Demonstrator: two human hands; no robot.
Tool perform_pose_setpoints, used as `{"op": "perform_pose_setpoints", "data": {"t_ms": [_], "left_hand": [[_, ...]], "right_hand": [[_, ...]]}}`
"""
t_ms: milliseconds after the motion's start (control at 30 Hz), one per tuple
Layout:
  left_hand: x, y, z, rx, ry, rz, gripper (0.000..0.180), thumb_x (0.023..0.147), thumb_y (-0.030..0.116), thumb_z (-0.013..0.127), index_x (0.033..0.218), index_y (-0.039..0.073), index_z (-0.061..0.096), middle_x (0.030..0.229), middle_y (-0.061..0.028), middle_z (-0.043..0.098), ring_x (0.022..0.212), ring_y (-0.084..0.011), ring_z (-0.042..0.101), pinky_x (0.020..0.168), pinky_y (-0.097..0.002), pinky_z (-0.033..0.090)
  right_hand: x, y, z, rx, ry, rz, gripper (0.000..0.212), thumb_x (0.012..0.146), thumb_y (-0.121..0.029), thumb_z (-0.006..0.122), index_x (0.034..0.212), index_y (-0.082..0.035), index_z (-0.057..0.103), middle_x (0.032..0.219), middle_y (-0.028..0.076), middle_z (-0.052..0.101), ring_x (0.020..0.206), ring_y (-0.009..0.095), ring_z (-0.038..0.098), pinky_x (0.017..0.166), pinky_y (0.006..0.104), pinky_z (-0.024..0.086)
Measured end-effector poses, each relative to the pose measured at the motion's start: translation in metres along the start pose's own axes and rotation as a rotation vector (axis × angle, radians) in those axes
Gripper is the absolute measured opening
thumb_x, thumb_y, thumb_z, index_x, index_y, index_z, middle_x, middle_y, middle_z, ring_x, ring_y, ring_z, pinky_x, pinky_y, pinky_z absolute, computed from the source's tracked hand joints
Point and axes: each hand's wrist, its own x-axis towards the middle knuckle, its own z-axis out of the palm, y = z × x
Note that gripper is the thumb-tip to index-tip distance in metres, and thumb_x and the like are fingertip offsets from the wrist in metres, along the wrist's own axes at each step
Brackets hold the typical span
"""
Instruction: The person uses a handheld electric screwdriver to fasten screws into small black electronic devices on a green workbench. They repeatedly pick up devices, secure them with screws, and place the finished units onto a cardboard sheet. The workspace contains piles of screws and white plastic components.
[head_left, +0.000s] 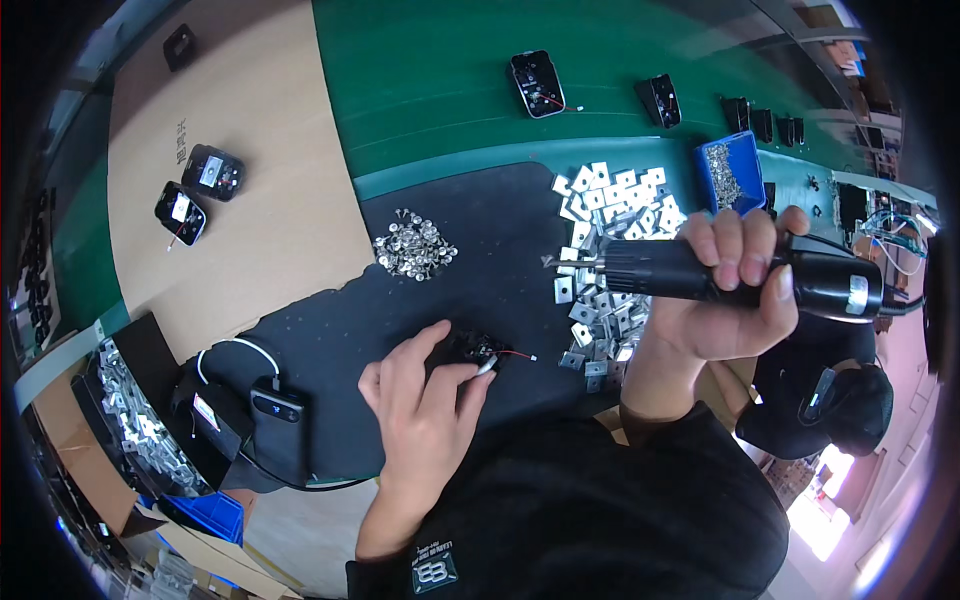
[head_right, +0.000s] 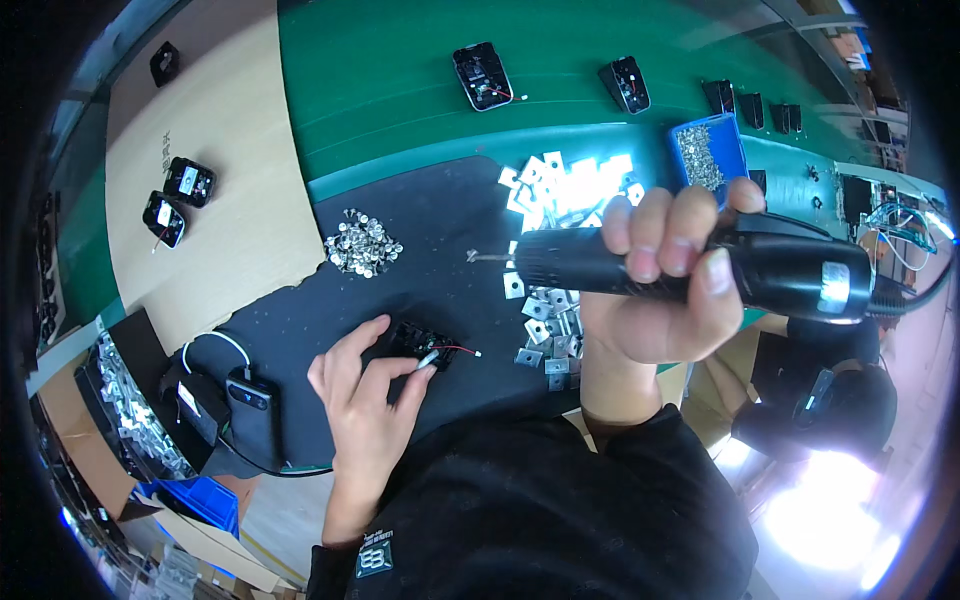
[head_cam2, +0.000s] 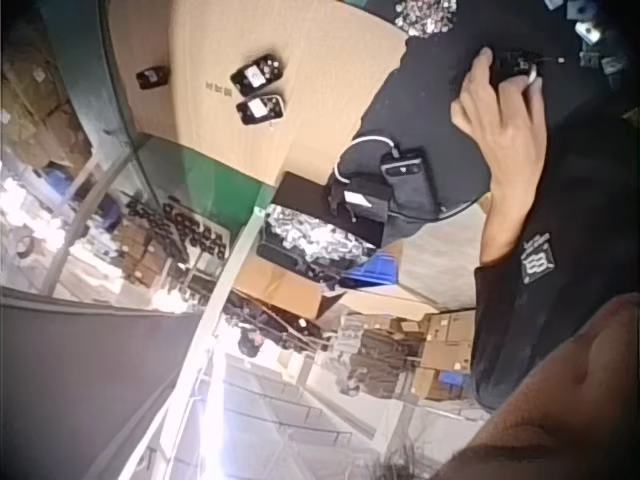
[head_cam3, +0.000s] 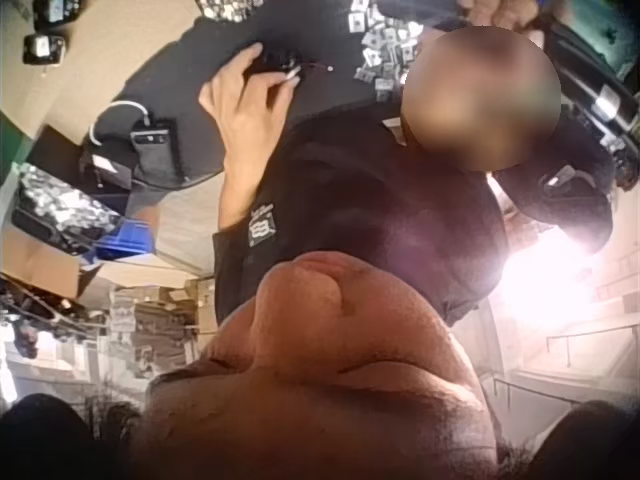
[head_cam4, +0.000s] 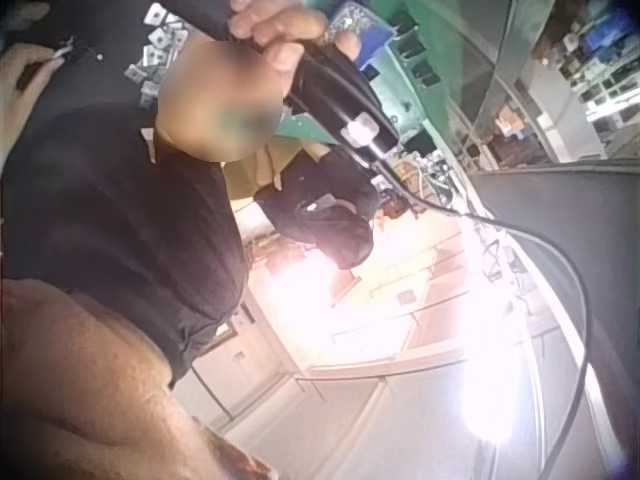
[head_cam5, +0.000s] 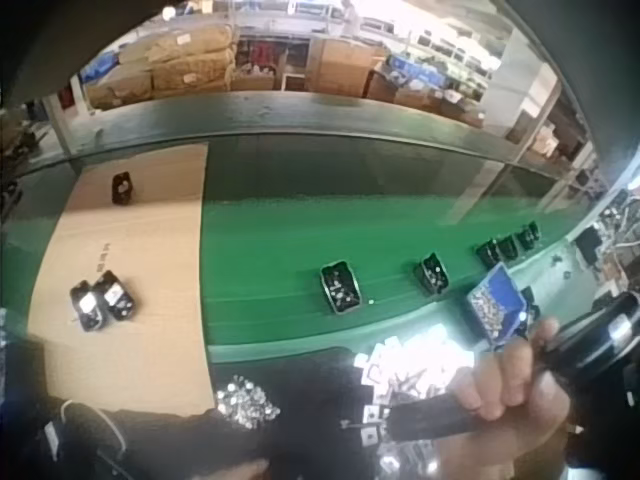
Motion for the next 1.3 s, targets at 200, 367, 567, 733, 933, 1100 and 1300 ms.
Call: {"op": "perform_pose_setpoints", "data": {"t_ms": [200,367,567,733,933,1100,1300], "left_hand": [[0.011,-0.010,0.011,0.056,-0.001,-0.003,0.022,0.066,0.008,0.079,0.081,0.007,0.062,0.105,-0.0062,0.067,0.098,-0.0228,0.059,0.089,-0.0377,0.033],[0.030,-0.019,-0.003,-0.009,-0.080,-0.020,0.029,0.069,0.004,0.076,0.093,0.006,0.061,0.098,-0.0058,0.067,0.090,-0.0240,0.060,0.088,-0.0384,0.038],[0.041,-0.028,-0.004,-0.144,-0.166,0.022,0.036,0.068,0.003,0.074,0.102,0.006,0.064,0.094,-0.0060,0.067,0.090,-0.0262,0.059,0.085,-0.0392,0.041],[0.046,-0.020,-0.009,-0.121,0.023,0.061,0.042,0.062,0.015,0.081,0.100,0.006,0.066,0.091,-0.0054,0.067,0.087,-0.0242,0.059,0.081,-0.0362,0.040],[0.056,-0.019,0.003,-0.147,0.163,0.216,0.032,0.064,0.016,0.082,0.092,0.007,0.069,0.085,-0.0007,0.068,0.077,-0.0187,0.059,0.074,-0.0333,0.039],[0.062,-0.018,0.009,-0.176,0.175,0.240,0.018,0.067,0.002,0.076,0.085,0.004,0.072,0.089,-0.0057,0.071,0.076,-0.0183,0.063,0.073,-0.0297,0.043],[0.055,-0.027,0.013,-0.365,0.217,0.111,0.023,0.066,0.002,0.076,0.089,0.004,0.074,0.098,-0.0060,0.070,0.076,-0.0163,0.060,0.074,-0.0283,0.041]], "right_hand": [[-0.007,0.017,0.011,-0.021,-0.061,0.094,0.048,0.083,-0.019,0.058,0.128,-0.012,0.041,0.070,-0.001,0.043,0.059,0.012,0.046,0.060,0.0324,0.041],[-0.012,0.025,0.016,-0.019,-0.081,0.127,0.049,0.084,-0.019,0.058,0.129,-0.012,0.039,0.069,-0.001,0.043,0.057,0.013,0.046,0.059,0.0322,0.041],[-0.012,0.031,0.026,0.038,-0.171,0.139,0.046,0.085,-0.018,0.056,0.127,-0.009,0.039,0.072,-0.002,0.043,0.061,0.008,0.045,0.063,0.0265,0.039],[-0.010,0.026,0.029,0.086,-0.202,0.133,0.047,0.086,-0.018,0.057,0.128,-0.009,0.038,0.071,-0.002,0.043,0.061,0.009,0.045,0.063,0.0271,0.040],[-0.011,0.025,0.029,0.101,-0.248,0.165,0.048,0.085,-0.018,0.057,0.128,-0.009,0.038,0.073,-0.002,0.044,0.062,0.009,0.046,0.064,0.0279,0.041],[-0.011,0.024,0.028,0.085,-0.236,0.161,0.048,0.085,-0.017,0.058,0.129,-0.009,0.038,0.073,-0.002,0.045,0.062,0.009,0.047,0.064,0.0280,0.042],[-0.007,0.018,0.031,0.161,-0.221,0.159,0.045,0.085,-0.016,0.059,0.126,-0.009,0.040,0.073,-0.002,0.045,0.062,0.009,0.048,0.064,0.0279,0.042]]}}
